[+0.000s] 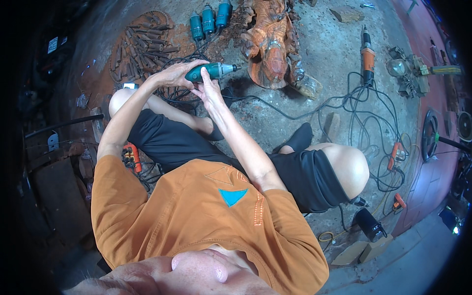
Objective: The person sits on the floor and uses a handheld rotary tool to carve a large piece of wood. They hold the tool with both hands and move it along the surface of the wood, creating fine details and removing material.
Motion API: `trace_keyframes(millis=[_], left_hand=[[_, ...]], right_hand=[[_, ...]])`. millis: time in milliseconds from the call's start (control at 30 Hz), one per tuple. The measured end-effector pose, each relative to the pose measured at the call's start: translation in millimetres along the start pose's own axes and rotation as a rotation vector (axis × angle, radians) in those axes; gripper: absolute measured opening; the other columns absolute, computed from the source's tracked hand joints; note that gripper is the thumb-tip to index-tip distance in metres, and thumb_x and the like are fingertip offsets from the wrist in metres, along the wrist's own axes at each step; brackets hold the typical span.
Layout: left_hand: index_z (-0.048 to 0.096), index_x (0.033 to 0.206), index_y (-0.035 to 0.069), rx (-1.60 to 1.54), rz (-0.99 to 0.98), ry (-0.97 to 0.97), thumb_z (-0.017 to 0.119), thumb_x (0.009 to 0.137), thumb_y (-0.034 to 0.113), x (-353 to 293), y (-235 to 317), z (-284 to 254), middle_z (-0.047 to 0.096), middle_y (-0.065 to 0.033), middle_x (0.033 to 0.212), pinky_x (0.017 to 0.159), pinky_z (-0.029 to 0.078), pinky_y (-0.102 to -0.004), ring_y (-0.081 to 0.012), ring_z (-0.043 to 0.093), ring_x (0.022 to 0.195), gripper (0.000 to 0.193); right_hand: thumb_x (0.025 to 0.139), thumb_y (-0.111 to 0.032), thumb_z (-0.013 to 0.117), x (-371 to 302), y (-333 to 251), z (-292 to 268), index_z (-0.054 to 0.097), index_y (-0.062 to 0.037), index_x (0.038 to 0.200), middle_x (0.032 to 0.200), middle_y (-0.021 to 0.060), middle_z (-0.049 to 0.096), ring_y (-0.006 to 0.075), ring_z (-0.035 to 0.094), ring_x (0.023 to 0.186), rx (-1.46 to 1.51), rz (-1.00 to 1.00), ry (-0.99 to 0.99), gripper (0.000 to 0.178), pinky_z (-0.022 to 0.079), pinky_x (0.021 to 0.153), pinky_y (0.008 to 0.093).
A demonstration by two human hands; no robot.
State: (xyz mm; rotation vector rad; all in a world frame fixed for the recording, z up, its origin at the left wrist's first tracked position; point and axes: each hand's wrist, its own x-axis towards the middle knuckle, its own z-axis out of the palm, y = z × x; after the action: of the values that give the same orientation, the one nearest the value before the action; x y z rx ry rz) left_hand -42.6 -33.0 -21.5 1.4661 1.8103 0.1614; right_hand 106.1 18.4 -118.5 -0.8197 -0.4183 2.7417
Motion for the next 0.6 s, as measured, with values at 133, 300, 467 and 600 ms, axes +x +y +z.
trace_keyframes(millis=[133, 300, 467, 600], left_hand=[[0.033, 0.144, 0.021, 0.014, 0.006, 0.021, 0.075, 0.059, 0.024, 0, 2, 0, 0.057, -0.0152, 0.130, 0.099, 0.045, -0.0472, -0.0364, 0.057, 0.116, 0.095], [0.033, 0.145, 0.020, 0.032, 0.005, 0.046, 0.075, 0.060, 0.026, 5, 0, 2, 0.057, -0.0167, 0.131, 0.098, 0.045, -0.0472, -0.0367, 0.057, 0.116, 0.095], [0.033, 0.145, 0.019, 0.059, 0.017, 0.082, 0.077, 0.062, 0.027, 12, -2, 4, 0.058, -0.0170, 0.129, 0.097, 0.046, -0.0473, -0.0373, 0.058, 0.115, 0.094], [0.032, 0.145, 0.020, 0.051, 0.008, 0.083, 0.077, 0.064, 0.027, 16, -3, 5, 0.059, -0.0173, 0.127, 0.096, 0.046, -0.0481, -0.0377, 0.058, 0.115, 0.093]], right_hand=[[0.090, -0.043, 0.065, 2, -4, 0, 0.038, -0.0028, 0.132, 0.126, 0.0145, 0.053, 0.0303, 0.058, 0.114, -0.013, 0.013, -0.012, 0.064, 0.054, 0.090, 0.0490], [0.089, -0.044, 0.066, 8, -7, -6, 0.037, -0.0042, 0.133, 0.124, 0.0145, 0.055, 0.0292, 0.060, 0.111, -0.037, 0.012, -0.001, 0.066, 0.054, 0.089, 0.0479], [0.089, -0.047, 0.066, 15, -13, -13, 0.032, -0.0062, 0.135, 0.122, 0.0150, 0.055, 0.0281, 0.061, 0.108, -0.067, 0.001, -0.028, 0.070, 0.053, 0.088, 0.0463], [0.089, -0.047, 0.067, 18, -19, -16, 0.032, -0.0062, 0.134, 0.122, 0.0144, 0.055, 0.0284, 0.060, 0.108, -0.072, 0.012, -0.053, 0.070, 0.053, 0.082, 0.0435]])
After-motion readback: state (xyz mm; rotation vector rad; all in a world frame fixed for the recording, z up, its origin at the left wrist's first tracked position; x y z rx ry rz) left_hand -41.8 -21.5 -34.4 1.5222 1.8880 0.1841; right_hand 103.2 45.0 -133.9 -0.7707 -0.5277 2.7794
